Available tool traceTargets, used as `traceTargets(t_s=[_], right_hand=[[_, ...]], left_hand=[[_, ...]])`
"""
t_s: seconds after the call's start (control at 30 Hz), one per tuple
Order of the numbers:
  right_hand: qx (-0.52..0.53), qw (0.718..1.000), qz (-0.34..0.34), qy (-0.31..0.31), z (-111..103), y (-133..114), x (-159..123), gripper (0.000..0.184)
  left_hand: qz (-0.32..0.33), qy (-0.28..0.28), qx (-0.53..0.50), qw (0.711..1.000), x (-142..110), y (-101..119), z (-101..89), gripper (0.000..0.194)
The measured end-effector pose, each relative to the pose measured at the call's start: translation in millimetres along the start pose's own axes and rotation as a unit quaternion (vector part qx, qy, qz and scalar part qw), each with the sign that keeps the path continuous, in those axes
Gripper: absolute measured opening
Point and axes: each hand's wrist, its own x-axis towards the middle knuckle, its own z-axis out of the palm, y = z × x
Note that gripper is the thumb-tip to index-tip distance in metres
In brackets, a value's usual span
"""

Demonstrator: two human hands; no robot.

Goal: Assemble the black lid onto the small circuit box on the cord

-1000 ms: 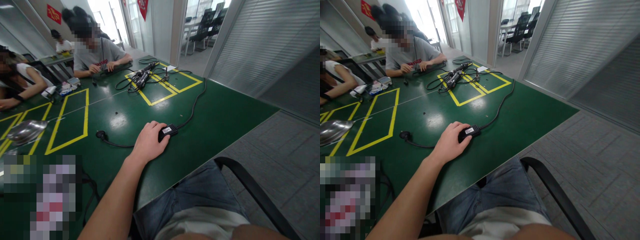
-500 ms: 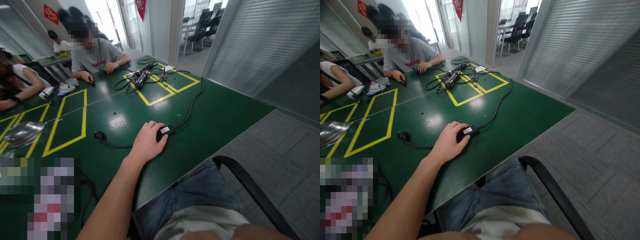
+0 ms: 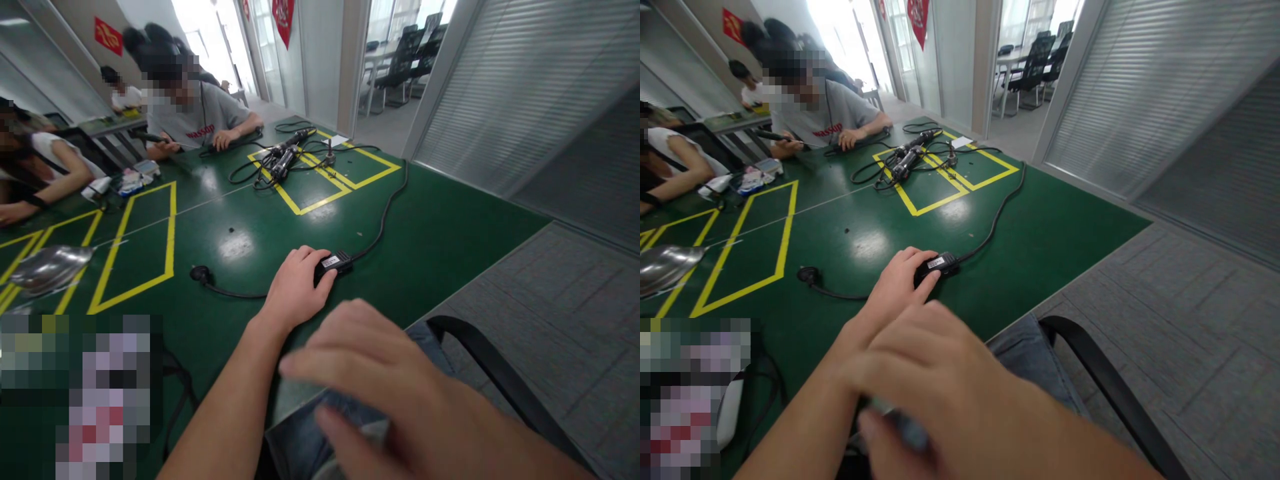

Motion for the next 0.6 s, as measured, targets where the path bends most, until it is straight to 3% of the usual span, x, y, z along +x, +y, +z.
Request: traceTargets(t_s=[0.13,0.2,0.3,0.4,0.53,0.6], right_hand=[[-0.131,0.980,0.103,0.110,-6.4,74.2,-0.9,0.037],[-0.203,0.959,0.158,0.116,-7.8,109.0,-7.3,0.034],[-0.253,0.944,0.196,0.074,-11.6,144.9,-18.1,0.034],[-0.278,0.943,0.181,0.023,-20.0,161.9,-21.3,0.032],[-0.277,0.947,0.157,-0.036,-37.8,175.4,-11.3,0.030],[-0.271,0.947,0.160,-0.064,-45.2,182.2,-4.4,0.031]], left_hand=[[0.003,0.021,-0.022,1.000,1.3,-1.1,2.5,0.031],[-0.024,0.067,-0.015,0.997,2.2,-2.5,3.8,0.031],[-0.094,0.120,0.009,0.988,3.9,-6.7,4.5,0.032],[-0.145,0.117,0.028,0.982,4.9,-11.1,3.4,0.035],[-0.157,0.103,0.053,0.981,3.7,-10.3,-1.3,0.042],[-0.159,0.119,0.091,0.976,2.1,-6.4,-5.5,0.030]])
